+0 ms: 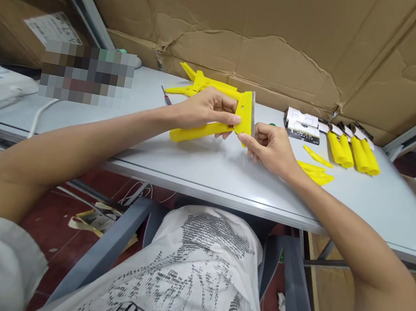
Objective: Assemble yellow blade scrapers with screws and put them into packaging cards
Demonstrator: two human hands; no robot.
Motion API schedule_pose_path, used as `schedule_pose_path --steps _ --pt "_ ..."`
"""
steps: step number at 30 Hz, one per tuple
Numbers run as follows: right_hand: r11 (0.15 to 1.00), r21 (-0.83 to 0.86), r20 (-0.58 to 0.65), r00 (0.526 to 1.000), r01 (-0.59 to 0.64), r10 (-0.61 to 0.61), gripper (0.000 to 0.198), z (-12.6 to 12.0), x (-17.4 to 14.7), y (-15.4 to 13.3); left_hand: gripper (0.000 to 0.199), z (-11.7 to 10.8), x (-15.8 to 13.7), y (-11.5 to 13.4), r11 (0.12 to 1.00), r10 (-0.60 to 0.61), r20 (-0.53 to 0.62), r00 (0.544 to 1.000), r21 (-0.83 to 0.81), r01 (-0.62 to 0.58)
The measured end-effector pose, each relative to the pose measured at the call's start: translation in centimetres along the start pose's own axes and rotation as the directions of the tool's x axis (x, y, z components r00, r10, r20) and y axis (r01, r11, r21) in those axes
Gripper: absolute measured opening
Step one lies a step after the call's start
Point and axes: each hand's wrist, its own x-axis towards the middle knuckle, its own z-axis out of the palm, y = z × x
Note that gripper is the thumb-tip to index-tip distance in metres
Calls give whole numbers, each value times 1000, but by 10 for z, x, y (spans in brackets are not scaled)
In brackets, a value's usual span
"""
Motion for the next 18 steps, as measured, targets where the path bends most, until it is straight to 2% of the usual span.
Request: schedule_pose_path --steps 3,5,8,12,15,18 --pt "999 36 6 1000 -1 1 67 0 1 0 55 -12 -2 6 999 21 -71 997 36 -18" --pt "1000 21 29 1000 -6 5 64 -1 2 3 50 -28 -3 10 998 62 -188 980 14 -60" --pt "984 -169 65 997 57 -47 55 -1 4 12 46 -53 -4 15 992 91 -358 929 -51 -117" --pt "827 -479 188 955 294 -231 36 -2 5 27 51 -68 -2 14 996 72 -411 909 -25 -90" --pt "756 -541 244 929 369 -279 30 2 6 34 54 -65 3 11 998 62 -454 889 10 -65" --pt "690 -574 303 897 441 -321 32 16 19 38 48 -66 8 7 993 118 -510 852 39 -114"
